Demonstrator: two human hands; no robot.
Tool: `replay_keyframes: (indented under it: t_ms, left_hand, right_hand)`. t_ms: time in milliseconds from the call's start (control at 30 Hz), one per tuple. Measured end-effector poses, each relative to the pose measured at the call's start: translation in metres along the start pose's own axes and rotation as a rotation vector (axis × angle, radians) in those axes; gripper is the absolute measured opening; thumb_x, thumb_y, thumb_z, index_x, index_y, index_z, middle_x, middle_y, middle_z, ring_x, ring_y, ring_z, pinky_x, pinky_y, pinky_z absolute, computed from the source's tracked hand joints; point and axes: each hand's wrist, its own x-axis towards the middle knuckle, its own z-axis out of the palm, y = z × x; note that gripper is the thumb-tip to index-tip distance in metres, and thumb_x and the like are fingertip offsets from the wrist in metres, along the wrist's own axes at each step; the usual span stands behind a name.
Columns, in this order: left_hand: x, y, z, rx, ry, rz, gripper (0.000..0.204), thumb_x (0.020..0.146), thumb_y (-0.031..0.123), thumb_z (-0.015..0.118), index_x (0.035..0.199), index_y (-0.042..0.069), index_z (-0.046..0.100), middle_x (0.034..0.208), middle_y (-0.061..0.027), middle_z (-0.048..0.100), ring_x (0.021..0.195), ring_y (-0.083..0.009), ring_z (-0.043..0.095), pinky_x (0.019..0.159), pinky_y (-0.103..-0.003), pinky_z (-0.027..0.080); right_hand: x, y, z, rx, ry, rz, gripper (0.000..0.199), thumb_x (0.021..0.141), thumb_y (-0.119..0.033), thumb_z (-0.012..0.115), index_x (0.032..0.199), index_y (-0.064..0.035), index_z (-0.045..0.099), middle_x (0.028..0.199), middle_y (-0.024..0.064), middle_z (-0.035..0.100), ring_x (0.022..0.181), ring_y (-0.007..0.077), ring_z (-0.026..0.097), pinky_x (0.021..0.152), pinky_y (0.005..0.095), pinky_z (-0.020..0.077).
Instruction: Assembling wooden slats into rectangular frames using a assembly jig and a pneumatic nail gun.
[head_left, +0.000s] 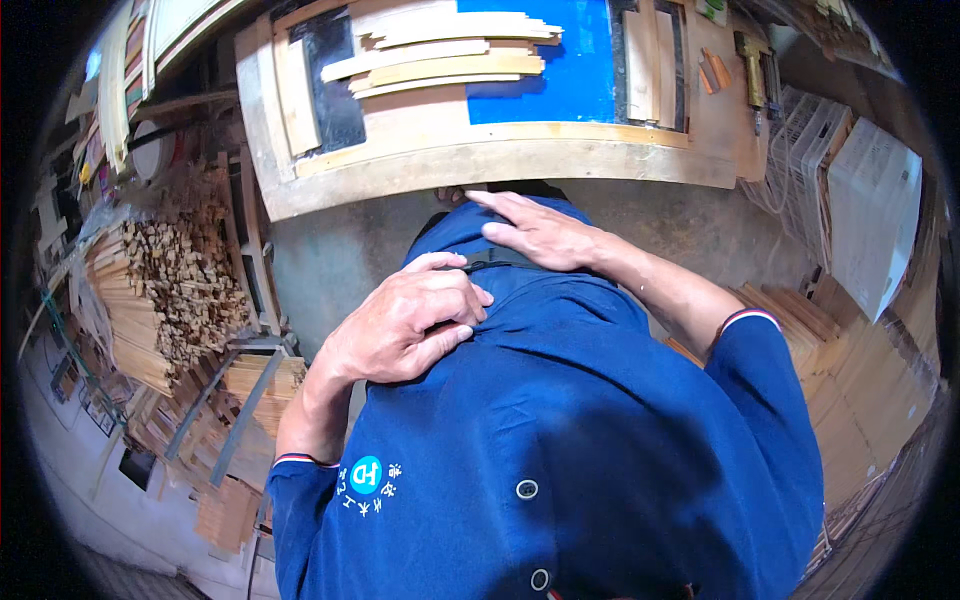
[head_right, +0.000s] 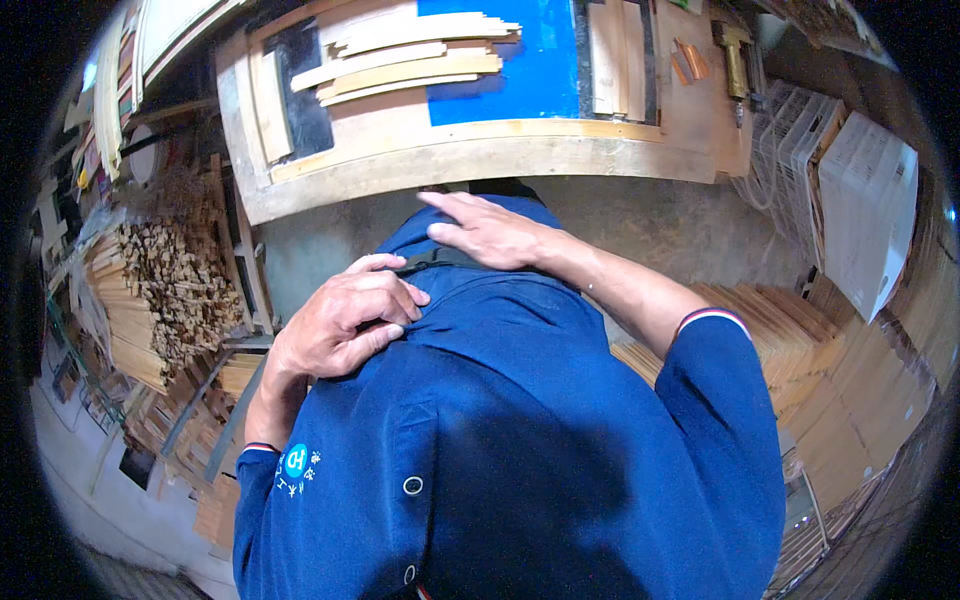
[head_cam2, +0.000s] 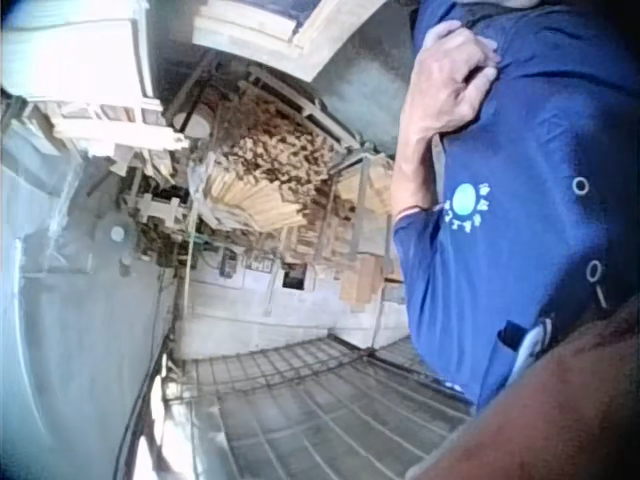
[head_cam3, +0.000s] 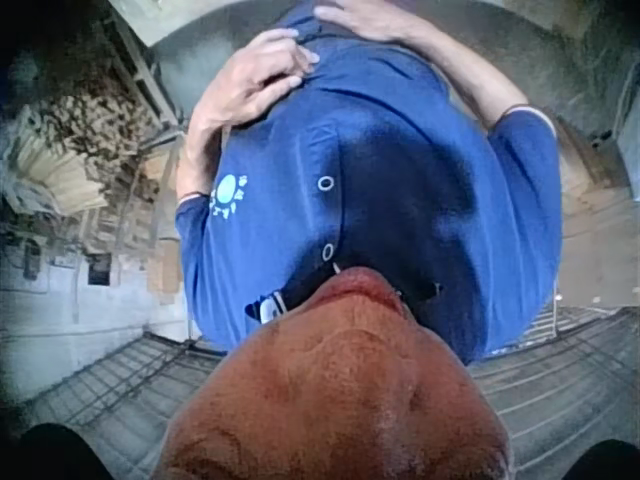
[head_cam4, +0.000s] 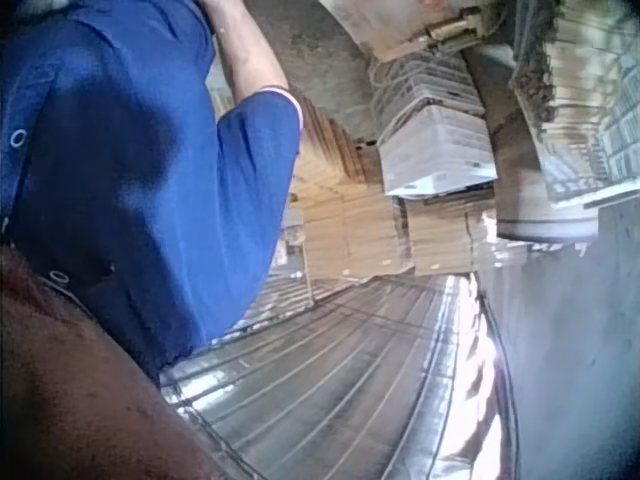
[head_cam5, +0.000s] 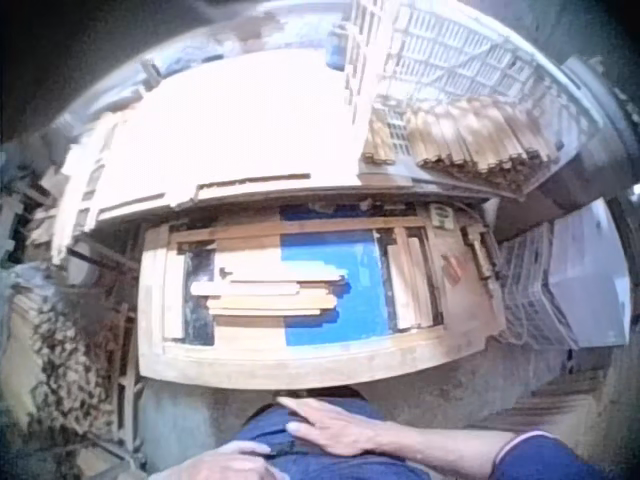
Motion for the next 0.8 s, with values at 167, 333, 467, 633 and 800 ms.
replay_keyframes:
  t_ms: [167, 333, 467, 633, 800]
  left_hand:
    - [-0.037, -0.008, 0.010, -0.092, 0.027, 0.022, 0.006, 0.088, 0.006, 0.064, 0.093, 0.002, 0.064, 0.095, -0.0131, 0.070, 0.100, -0.0319, 0.069, 0.094, -0.044, 0.052]
    - [-0.047, -0.011, 0.027, -0.068, 0.054, 0.109, 0.009, 0.088, 0.008, 0.066, 0.093, 0.001, 0.063, 0.096, -0.0145, 0.068, 0.093, -0.0351, 0.067, 0.081, -0.043, 0.053]
    - [-0.064, -0.002, 0.035, 0.016, 0.000, 0.104, 0.009, 0.088, 0.008, 0.066, 0.090, 0.001, 0.061, 0.087, -0.0134, 0.063, 0.087, -0.0354, 0.065, 0.077, -0.044, 0.051]
    - [-0.092, -0.018, 0.027, -0.065, 0.070, 0.137, 0.006, 0.087, 0.005, 0.067, 0.090, 0.000, 0.064, 0.093, -0.0146, 0.069, 0.092, -0.0332, 0.068, 0.084, -0.042, 0.054]
    - [-0.084, -0.023, 0.015, 0.062, 0.313, -0.071, 0.030, 0.087, 0.013, 0.074, 0.114, 0.002, 0.069, 0.112, -0.0157, 0.071, 0.111, -0.0283, 0.068, 0.100, -0.038, 0.050]
  right_hand:
    - [-0.083, 0.100, 0.031, -0.333, 0.137, 0.227, 0.062, 0.108, -0.045, 0.038, 0.155, -0.0047, 0.034, 0.156, 0.0235, 0.038, 0.146, 0.0362, 0.035, 0.121, 0.0455, 0.0284]
    - [-0.002, 0.009, 0.002, -0.210, 0.164, 0.036, 0.064, 0.106, -0.046, 0.044, 0.153, -0.0024, 0.038, 0.153, 0.0228, 0.044, 0.142, 0.0363, 0.042, 0.119, 0.0441, 0.0315]
    - [0.068, -0.007, 0.070, -0.176, -0.294, -0.094, 0.076, 0.104, -0.061, 0.035, 0.157, -0.0067, 0.033, 0.161, 0.0198, 0.033, 0.150, 0.0342, 0.029, 0.123, 0.0442, 0.0248]
    - [0.029, 0.043, 0.045, -0.954, -0.306, 0.549, 0.081, 0.099, -0.066, 0.041, 0.157, -0.0102, 0.034, 0.161, 0.0204, 0.032, 0.149, 0.0363, 0.031, 0.121, 0.0469, 0.0282]
    - [0.056, 0.020, 0.008, 0.107, 0.068, 0.230, 0.064, 0.102, -0.051, 0.051, 0.142, -0.0008, 0.052, 0.135, 0.0193, 0.061, 0.128, 0.0262, 0.057, 0.110, 0.0388, 0.0437]
